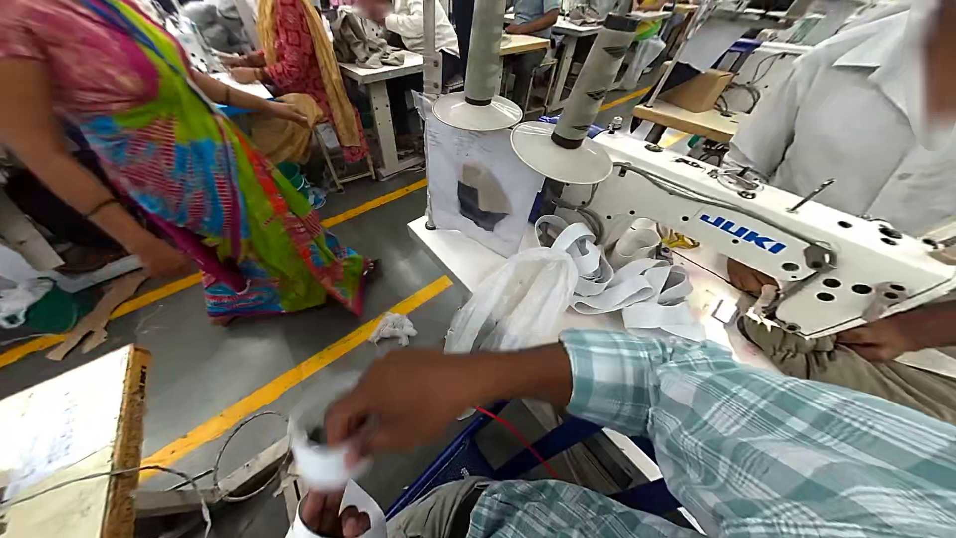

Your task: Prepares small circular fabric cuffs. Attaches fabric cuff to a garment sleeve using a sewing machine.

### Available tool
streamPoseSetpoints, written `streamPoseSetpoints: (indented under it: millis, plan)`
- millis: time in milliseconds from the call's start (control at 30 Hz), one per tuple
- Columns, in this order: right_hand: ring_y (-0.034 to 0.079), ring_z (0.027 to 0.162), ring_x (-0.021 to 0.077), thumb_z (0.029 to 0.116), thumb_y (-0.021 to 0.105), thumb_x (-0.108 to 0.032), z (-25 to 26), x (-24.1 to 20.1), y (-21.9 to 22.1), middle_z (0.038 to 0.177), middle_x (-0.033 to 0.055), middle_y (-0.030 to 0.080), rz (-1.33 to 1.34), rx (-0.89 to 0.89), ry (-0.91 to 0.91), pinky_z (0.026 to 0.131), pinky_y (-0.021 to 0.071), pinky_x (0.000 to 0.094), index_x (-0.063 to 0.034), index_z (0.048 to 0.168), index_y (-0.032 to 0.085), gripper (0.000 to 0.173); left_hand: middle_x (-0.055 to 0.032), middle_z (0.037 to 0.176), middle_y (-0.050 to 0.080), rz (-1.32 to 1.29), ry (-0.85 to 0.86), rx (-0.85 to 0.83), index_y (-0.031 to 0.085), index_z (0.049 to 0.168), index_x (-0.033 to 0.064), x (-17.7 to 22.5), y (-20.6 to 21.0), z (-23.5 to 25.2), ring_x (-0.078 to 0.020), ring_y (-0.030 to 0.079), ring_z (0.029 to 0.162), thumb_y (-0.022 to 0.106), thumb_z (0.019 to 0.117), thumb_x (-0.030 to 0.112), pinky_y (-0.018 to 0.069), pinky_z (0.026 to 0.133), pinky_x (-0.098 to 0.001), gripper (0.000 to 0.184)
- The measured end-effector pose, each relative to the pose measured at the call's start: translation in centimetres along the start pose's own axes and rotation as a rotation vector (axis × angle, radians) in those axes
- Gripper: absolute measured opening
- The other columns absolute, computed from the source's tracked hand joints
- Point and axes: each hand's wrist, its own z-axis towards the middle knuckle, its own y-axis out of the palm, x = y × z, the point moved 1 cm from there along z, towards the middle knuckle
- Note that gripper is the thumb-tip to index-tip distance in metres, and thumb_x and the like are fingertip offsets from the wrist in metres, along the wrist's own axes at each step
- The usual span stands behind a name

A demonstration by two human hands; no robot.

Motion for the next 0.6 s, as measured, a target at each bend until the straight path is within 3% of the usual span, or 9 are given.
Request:
streamPoseSetpoints:
  millis: [33, 100, 167, 233, 333, 400, 467, 533, 600]
  plan:
    - [0.072, 0.088, 0.0251, 0.0955, 0.071, -0.013, -0.1, -0.9, 1.5, 0.094, 0.0095, 0.074, 0.007, -0.105, -0.022, 0.079, 0.0569, 0.0526, -0.0063, 0.107, 0.075, 0.014, -0.0003, 0.117, 0.072, 0.036, 0.003, 0.056, 0.065, 0.127, 0.0149, 0.0, 0.9, 0.4, -0.0113, 0.069, 0.105, 0.067, 0.098, 0.042, 0.0554, 0.097, -0.0316, 0.039]
    - [0.071, 0.091, 0.033, 0.0959, 0.071, -0.015, 0.0, -1.5, 2.6, 0.096, 0.0152, 0.074, -0.007, -0.269, -0.01, 0.079, 0.0522, 0.0593, -0.0038, 0.11, 0.074, 0.018, 0.0054, 0.117, 0.074, 0.07, 0.044, 0.107, 0.069, 0.121, 0.0223, -0.1, 1.5, 1.2, -0.0086, 0.069, 0.108, 0.056, 0.1053, 0.035, 0.0561, 0.097, -0.0308, 0.024]
    - [0.07, 0.101, 0.0308, 0.0947, 0.074, -0.021, -0.1, 0.2, 1.0, 0.105, 0.0136, 0.074, -0.078, -0.246, 0.064, 0.089, 0.0533, 0.0585, -0.0043, 0.112, 0.075, 0.024, 0.0085, 0.11, 0.076, -0.006, 0.06, 0.194, 0.069, 0.114, 0.0229, -0.5, 0.7, 1.6, -0.0051, 0.072, 0.101, 0.043, 0.1104, 0.025, 0.0601, 0.09, -0.0274, 0.026]
    - [0.071, 0.096, 0.0275, 0.0927, 0.077, -0.024, -1.3, 3.3, -3.4, 0.098, 0.0126, 0.075, -0.138, -0.172, 0.172, 0.09, 0.0545, 0.0542, -0.0011, 0.103, 0.076, 0.025, 0.0086, 0.109, 0.076, -0.101, 0.032, 0.206, 0.067, 0.115, 0.0207, -1.4, -1.5, 1.7, -0.0036, 0.072, 0.103, 0.04, 0.1113, 0.024, 0.0591, 0.093, -0.0279, 0.028]
    - [0.07, 0.08, 0.0238, 0.0979, 0.069, -0.015, -6.8, 7.6, -12.2, 0.085, 0.0132, 0.073, -0.102, -0.164, 0.435, 0.081, 0.0573, 0.0481, 0.0032, 0.09, 0.073, 0.02, 0.0051, 0.113, 0.075, -0.22, -0.003, 0.165, 0.068, 0.118, 0.0158, -3.2, -5.5, 2.2, -0.0056, 0.069, 0.111, 0.041, 0.1109, 0.025, 0.0555, 0.101, -0.0309, 0.029]
    - [0.071, 0.08, 0.0273, 0.1013, 0.063, -0.015, -11.5, 10.6, -16.2, 0.086, 0.0162, 0.073, -0.1, -0.081, 0.717, 0.08, 0.0575, 0.0508, 0.0049, 0.089, 0.071, 0.025, 0.002, 0.116, 0.075, -0.282, 0.007, 0.17, 0.066, 0.121, 0.0115, -4.5, -7.9, 2.3, -0.0079, 0.068, 0.115, 0.038, 0.1107, 0.022, 0.054, 0.104, -0.032, 0.032]
    - [0.069, 0.083, 0.0351, 0.1014, 0.063, -0.019, -15.4, 14.0, -18.5, 0.088, 0.0197, 0.071, -0.236, 0.069, 1.015, 0.081, 0.0524, 0.0599, 0.0046, 0.088, 0.071, 0.029, -0.0014, 0.12, 0.073, -0.396, 0.028, 0.161, 0.064, 0.124, 0.0079, -5.0, -9.7, 2.3, -0.0119, 0.067, 0.118, 0.039, 0.11, 0.02, 0.0525, 0.106, -0.0353, 0.03]
    - [0.068, 0.095, 0.0451, 0.098, 0.066, -0.032, -17.8, 17.5, -18.9, 0.097, 0.0239, 0.072, -0.434, 0.299, 1.244, 0.081, 0.0488, 0.0719, -0.0005, 0.094, 0.074, 0.033, -0.0022, 0.119, 0.073, -0.405, 0.041, 0.186, 0.062, 0.123, 0.0086, -5.0, -10.2, 2.4, -0.0128, 0.067, 0.117, 0.036, 0.1107, 0.02, 0.0531, 0.105, -0.036, 0.031]
    - [0.065, 0.105, 0.051, 0.093, 0.069, -0.041, -17.7, 19.7, -17.9, 0.106, 0.0282, 0.07, -0.545, 0.5, 1.341, 0.081, 0.0462, 0.0756, -0.0022, 0.102, 0.074, 0.04, -0.0013, 0.113, 0.075, -0.318, 0.025, 0.258, 0.063, 0.119, 0.0096, -4.8, -10.0, 2.4, -0.0116, 0.07, 0.111, 0.033, 0.1108, 0.018, 0.0571, 0.099, -0.0343, 0.032]
